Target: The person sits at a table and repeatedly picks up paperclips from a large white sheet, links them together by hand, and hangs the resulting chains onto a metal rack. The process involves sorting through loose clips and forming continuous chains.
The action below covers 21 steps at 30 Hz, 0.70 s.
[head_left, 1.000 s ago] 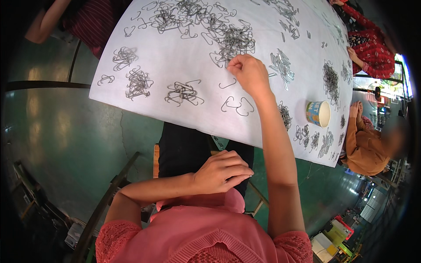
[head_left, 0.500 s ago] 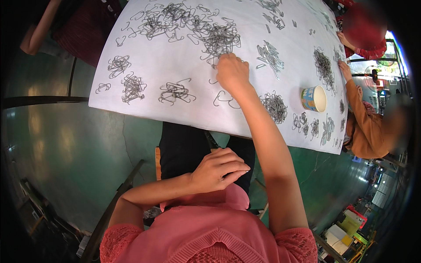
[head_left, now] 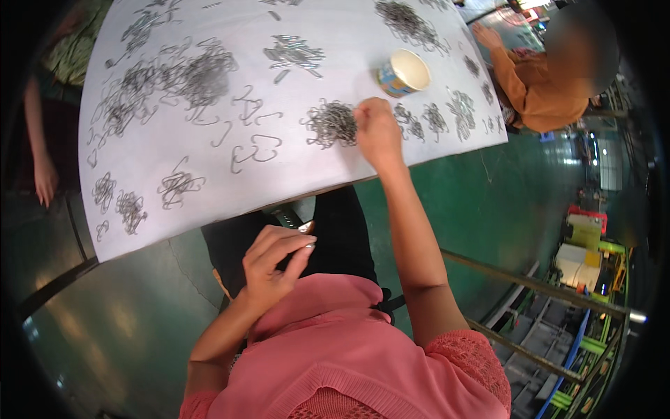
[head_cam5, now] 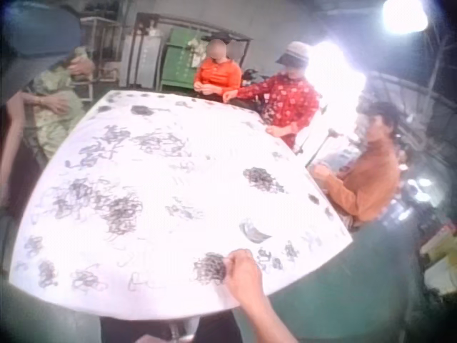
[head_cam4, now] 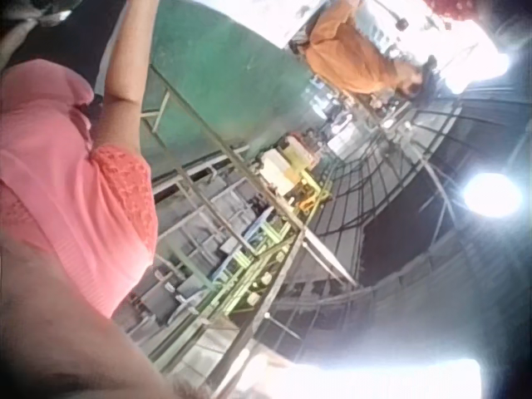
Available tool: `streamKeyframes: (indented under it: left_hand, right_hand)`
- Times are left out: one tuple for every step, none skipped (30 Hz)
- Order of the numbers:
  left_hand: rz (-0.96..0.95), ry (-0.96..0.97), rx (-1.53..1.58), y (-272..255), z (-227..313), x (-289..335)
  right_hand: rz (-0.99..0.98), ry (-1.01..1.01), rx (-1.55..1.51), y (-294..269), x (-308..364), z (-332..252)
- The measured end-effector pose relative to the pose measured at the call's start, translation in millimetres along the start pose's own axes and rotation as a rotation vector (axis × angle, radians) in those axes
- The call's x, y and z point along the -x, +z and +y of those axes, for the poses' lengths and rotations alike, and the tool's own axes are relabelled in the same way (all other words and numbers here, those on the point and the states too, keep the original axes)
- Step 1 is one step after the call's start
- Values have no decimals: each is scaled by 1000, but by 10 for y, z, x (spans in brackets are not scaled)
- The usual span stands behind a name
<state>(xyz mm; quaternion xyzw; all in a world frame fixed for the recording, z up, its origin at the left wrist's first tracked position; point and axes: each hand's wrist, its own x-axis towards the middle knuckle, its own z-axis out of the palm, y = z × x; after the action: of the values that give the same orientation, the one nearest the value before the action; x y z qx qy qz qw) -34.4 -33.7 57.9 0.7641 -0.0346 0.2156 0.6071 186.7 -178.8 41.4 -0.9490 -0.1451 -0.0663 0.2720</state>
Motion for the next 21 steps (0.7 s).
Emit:
streamKeyframes:
  left_hand:
    - [-4,-5,7,23,4,-11]
    - [-3,-15,8,29,1,-13]
    - [-16,-6,4,31,-17,-10]
    - [-29,2,-1,34,-30,-9]
    - [-34,8,-9,27,-32,-2]
    - [-35,13,-18,25,-35,3]
    - [-40,-8,-39,15,-50,21]
    - [-37,-11,-28,6,-50,29]
    - [-29,-14,-19,25,-46,17]
    - [-12,-25,-30,20,-34,12]
    - [-20,-28,-45,17,-20,-2]
    - [-4,-20,-34,23,-35,2]
    - [-4,-15,-43,21,-22,-8]
    - [-6,-8,-42,20,-18,-12]
    - [9,-8,-47,7,-17,2]
    - [16,-1,-39,8,-20,3]
    - [24,7,-26,19,-33,5]
    - [30,1,-27,17,-42,14]
    - [37,-2,-26,13,-51,24]
    - [37,-3,-17,14,-56,18]
    - [49,1,-21,16,-51,11]
  right_hand:
    - [33,70,22,-99,23,306]
    - [37,134,82,-218,27,590]
    - [38,194,137,-327,22,850]
    - [52,228,162,-403,24,1078]
    - [61,254,185,-462,14,1253]
    - [68,277,209,-535,6,1402]
    - [63,264,203,-584,9,1488]
    - [52,240,186,-575,3,1526]
    - [38,213,169,-567,-3,1558]
    - [38,228,174,-575,-4,1481]
    - [45,168,131,-539,-16,1494]
    - [96,151,131,-497,-21,1327]
    - [92,146,131,-452,-40,1125]
    - [72,112,70,-403,-78,890]
    - [55,22,-71,-244,-117,705]
    - [47,-61,-203,-122,-133,524]
    - [-8,-155,-290,17,-167,312]
    - [-62,-247,-377,172,-199,66]
    - [-148,-294,-410,306,-214,-200]
    - [-228,-335,-434,408,-228,-446]
    - [-287,-375,-398,512,-259,-671]
